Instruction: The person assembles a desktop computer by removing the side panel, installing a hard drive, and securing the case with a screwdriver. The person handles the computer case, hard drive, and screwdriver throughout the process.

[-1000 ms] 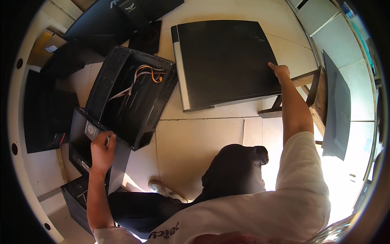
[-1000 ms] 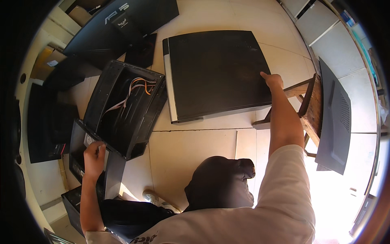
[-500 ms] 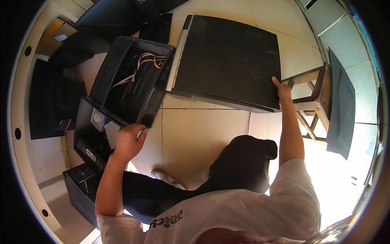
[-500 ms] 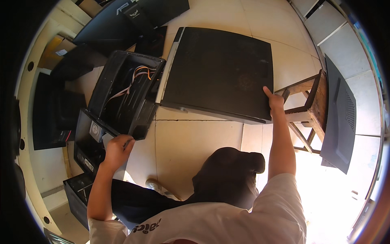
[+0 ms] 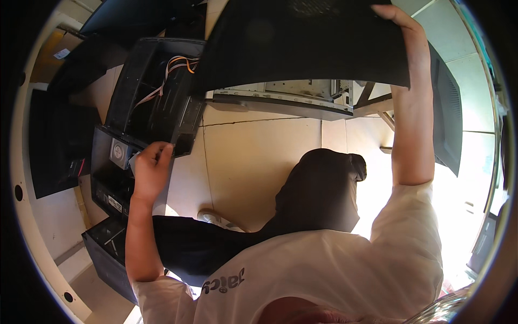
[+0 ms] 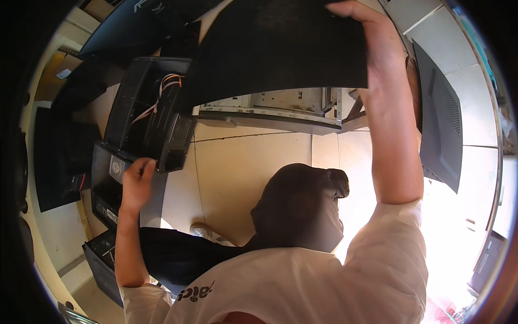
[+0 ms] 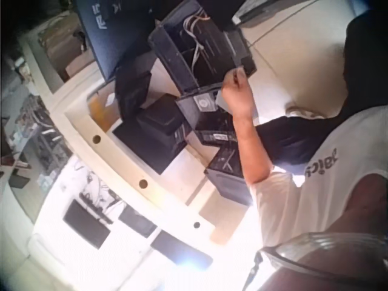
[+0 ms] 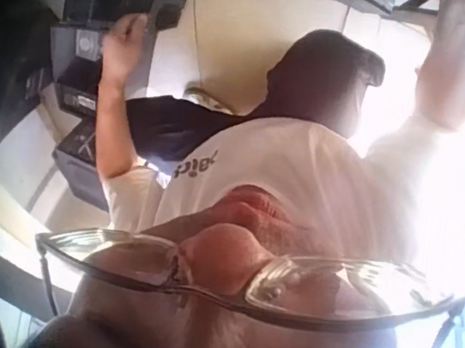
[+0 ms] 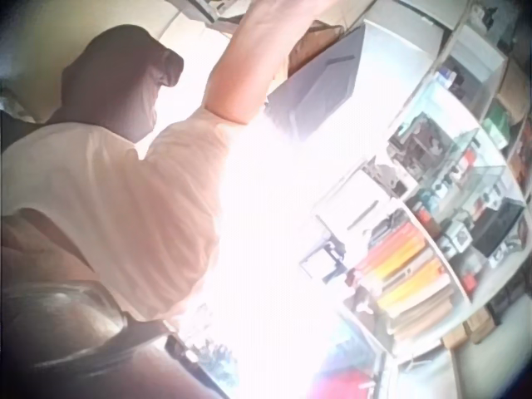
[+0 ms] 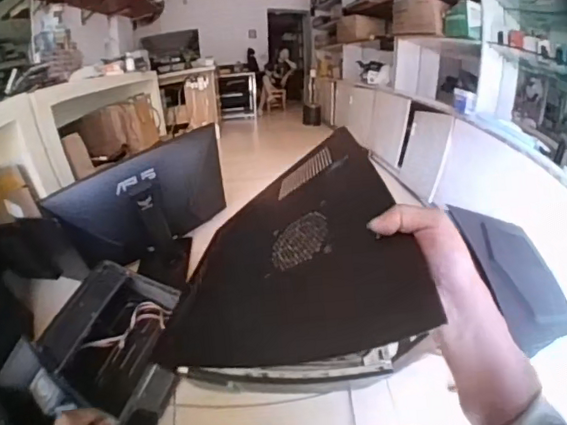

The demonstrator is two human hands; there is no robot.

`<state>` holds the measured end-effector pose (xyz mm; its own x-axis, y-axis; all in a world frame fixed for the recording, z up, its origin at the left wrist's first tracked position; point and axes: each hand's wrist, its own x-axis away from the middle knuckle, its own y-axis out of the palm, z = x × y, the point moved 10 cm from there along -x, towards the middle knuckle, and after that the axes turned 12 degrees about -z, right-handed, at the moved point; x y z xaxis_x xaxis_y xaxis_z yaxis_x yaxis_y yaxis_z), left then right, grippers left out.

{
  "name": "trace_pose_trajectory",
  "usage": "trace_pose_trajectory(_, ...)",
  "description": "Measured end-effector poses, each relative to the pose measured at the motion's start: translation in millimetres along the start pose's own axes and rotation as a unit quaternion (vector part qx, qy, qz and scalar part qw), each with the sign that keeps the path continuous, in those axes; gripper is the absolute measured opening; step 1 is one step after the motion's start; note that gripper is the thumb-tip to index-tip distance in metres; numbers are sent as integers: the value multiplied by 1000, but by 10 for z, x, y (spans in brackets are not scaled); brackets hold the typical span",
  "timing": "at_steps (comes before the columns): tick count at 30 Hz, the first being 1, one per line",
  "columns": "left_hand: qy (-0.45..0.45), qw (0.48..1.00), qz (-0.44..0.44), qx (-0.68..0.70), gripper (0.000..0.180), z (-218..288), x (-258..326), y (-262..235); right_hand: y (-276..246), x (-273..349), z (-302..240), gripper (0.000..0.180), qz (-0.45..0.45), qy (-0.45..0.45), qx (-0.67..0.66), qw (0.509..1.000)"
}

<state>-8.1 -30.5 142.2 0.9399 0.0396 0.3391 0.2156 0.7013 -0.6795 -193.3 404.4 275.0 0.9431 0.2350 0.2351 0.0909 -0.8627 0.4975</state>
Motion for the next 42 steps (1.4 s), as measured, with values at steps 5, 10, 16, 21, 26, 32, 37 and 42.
trace_pose_trajectory(5,4,992,70,107,32,-143,32,-416,955,-257,854,24,-212,42,-92,972)
trace_pose_trajectory(10,-53,973,118,193,25,-768,474,-894,1556,-805,2324,27,-169,119,-149,967)
trace_pose_trajectory(16,-162,907,302,243,21,-2162,1608,-1411,1297,-884,3502,39,-158,224,-25,961)
trace_pose_trajectory(21,-328,897,294,43,29,-3375,2147,-1375,1294,-755,3580,45,-202,294,193,914)
trace_pose_trajectory(26,-338,937,68,-60,57,-4206,906,-918,1270,-753,3446,39,-183,323,280,886)
trace_pose_trajectory(32,-430,903,1,16,80,-5106,524,-370,1282,-438,3231,37,-137,295,242,914)
trace_pose_trajectory(37,-415,876,-25,244,95,-5488,438,-150,917,-361,3228,40,-119,344,353,862)
trace_pose_trajectory(42,-375,833,-36,404,94,-5311,265,127,862,-425,3182,36,-92,351,400,842)
